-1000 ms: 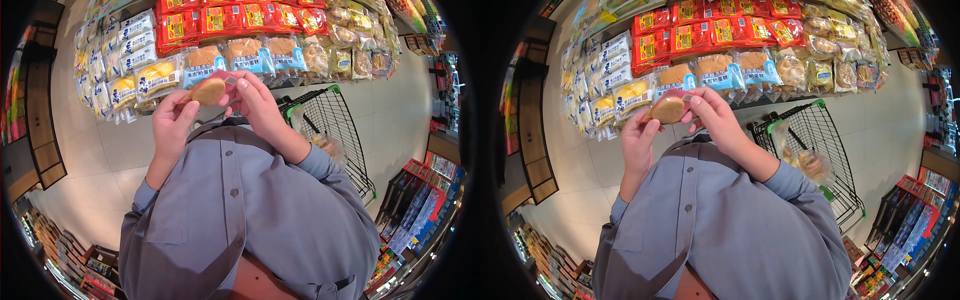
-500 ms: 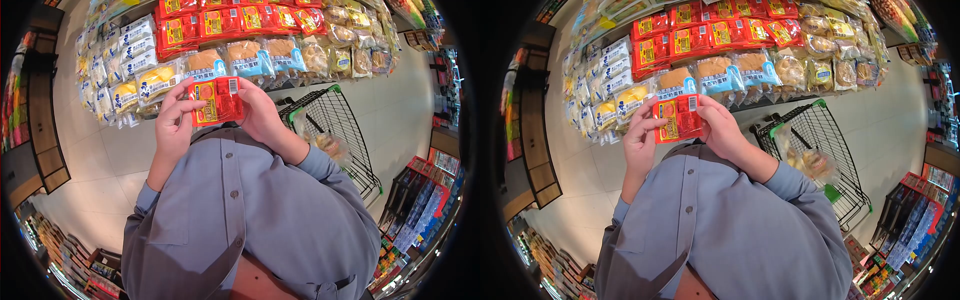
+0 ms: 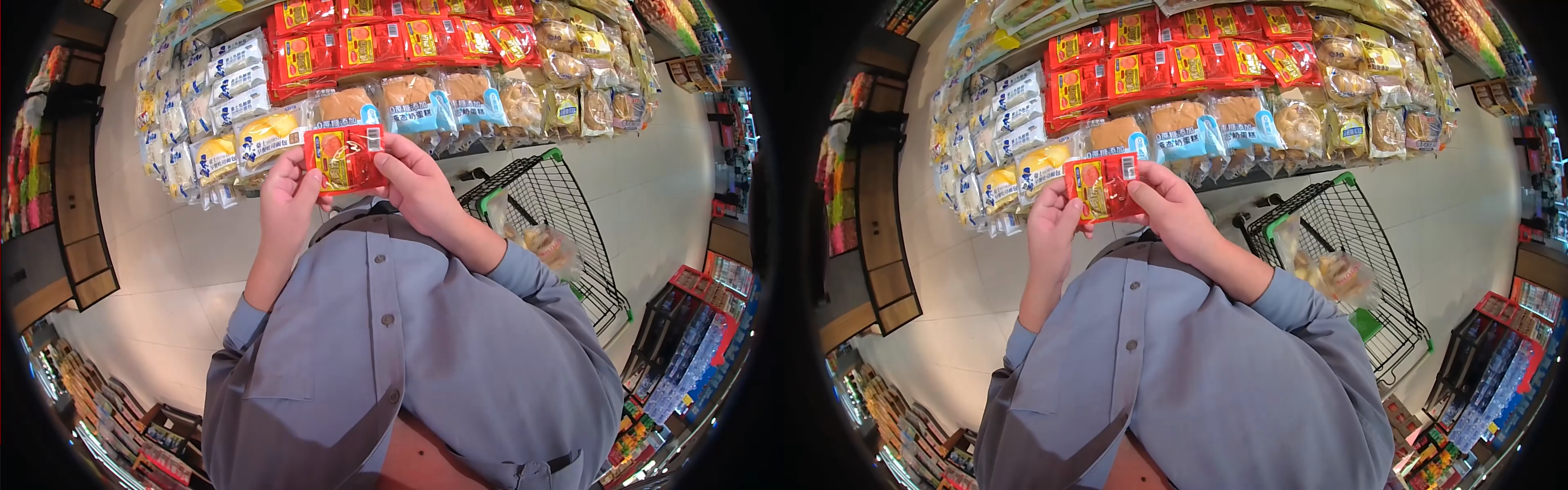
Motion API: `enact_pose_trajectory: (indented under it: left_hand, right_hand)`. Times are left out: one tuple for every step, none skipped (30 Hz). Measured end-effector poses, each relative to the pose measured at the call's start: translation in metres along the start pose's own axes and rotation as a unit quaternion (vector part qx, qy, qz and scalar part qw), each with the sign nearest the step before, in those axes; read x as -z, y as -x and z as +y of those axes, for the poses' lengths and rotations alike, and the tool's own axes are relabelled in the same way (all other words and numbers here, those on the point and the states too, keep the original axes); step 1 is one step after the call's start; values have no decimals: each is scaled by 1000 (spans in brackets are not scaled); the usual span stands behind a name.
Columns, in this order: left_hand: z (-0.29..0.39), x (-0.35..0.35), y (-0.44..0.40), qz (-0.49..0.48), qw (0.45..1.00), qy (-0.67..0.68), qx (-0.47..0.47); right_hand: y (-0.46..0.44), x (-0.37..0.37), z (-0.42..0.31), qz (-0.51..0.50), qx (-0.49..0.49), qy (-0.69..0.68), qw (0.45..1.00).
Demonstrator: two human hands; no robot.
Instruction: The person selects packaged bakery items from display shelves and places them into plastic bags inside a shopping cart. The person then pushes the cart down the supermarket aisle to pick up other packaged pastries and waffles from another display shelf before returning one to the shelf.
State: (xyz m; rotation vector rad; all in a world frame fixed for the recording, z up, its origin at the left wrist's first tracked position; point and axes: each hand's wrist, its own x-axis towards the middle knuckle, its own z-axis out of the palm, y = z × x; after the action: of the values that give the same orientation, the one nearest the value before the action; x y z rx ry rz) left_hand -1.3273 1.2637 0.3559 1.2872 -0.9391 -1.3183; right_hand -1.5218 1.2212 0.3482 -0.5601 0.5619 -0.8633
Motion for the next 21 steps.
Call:
enact_pose_trajectory:
  left_hand:
    - [2, 3, -5, -1, 1000, -1, -1]
    - [7, 5, -12, 18, 1000, -10, -7]
    - [12, 7, -20, 37, 999, -18, -13]
    - [17, 11, -30, 37, 999, -19, -14]
    - [22, 17, -43, 41, 999, -23, -23]
    - [26, 22, -56, 46, 998, -26, -31]
    - [29, 27, -69, 45, 998, -26, -33]
    - [32, 31, -83, 53, 997, -41, -44]
    - [35, 35, -97, 60, 995, -55, -55]
    - [36, 38, -111, 58, 995, -55, -57]
    - [36, 40, -124, 71, 993, -73, -53]
    - [34, 42, -136, 85, 991, -90, -48]
    - [29, 46, -148, 96, 985, -130, -52]
    - [24, 51, -153, 91, 986, -131, -54]
    - [19, 57, -160, 111, 950, -283, -73]
    - [17, 56, -165, 128, 890, -428, -92]
    - [22, 51, -160, 166, 851, -486, -112]
    - [22, 47, -155, 160, 852, -485, -116]
    - [22, 44, -150, 153, 825, -509, -194]
    - [22, 42, -147, 146, 792, -528, -271]
    - [17, 41, -147, 118, 793, -527, -283]
  right_hand:
    - [1, -1, -2, 10, 8, 3, 1000]
    - [1, 2, -4, 9, 9, 2, 1000]
    - [2, 8, -9, 12, 8, 21, 1000]
    - [3, 13, -13, 14, 8, 39, 999]
    - [5, 17, -18, 38, 20, 50, 998]
    - [8, 25, -22, 37, 22, 50, 998]
    - [11, 38, -25, 68, 55, 68, 994]
    - [14, 51, -28, 97, 89, 86, 988]
    - [18, 66, -31, 137, 115, 121, 976]
    - [23, 82, -35, 177, 141, 155, 962]
    - [28, 103, -37, 210, 168, 194, 943]
    - [34, 128, -38, 243, 195, 232, 921]
    - [44, 159, -36, 275, 204, 270, 900]
    - [55, 195, -31, 308, 212, 307, 875]
    - [69, 238, -24, 346, 195, 363, 843]
    - [85, 279, -15, 383, 176, 416, 806]
    - [106, 320, -2, 426, 138, 498, 742]
    - [128, 341, 10, 465, 97, 573, 668]
    - [145, 336, 16, 471, 37, 587, 658]
    - [163, 330, 21, 474, -23, 597, 646]
    - [177, 334, 37, 462, -52, 599, 652]
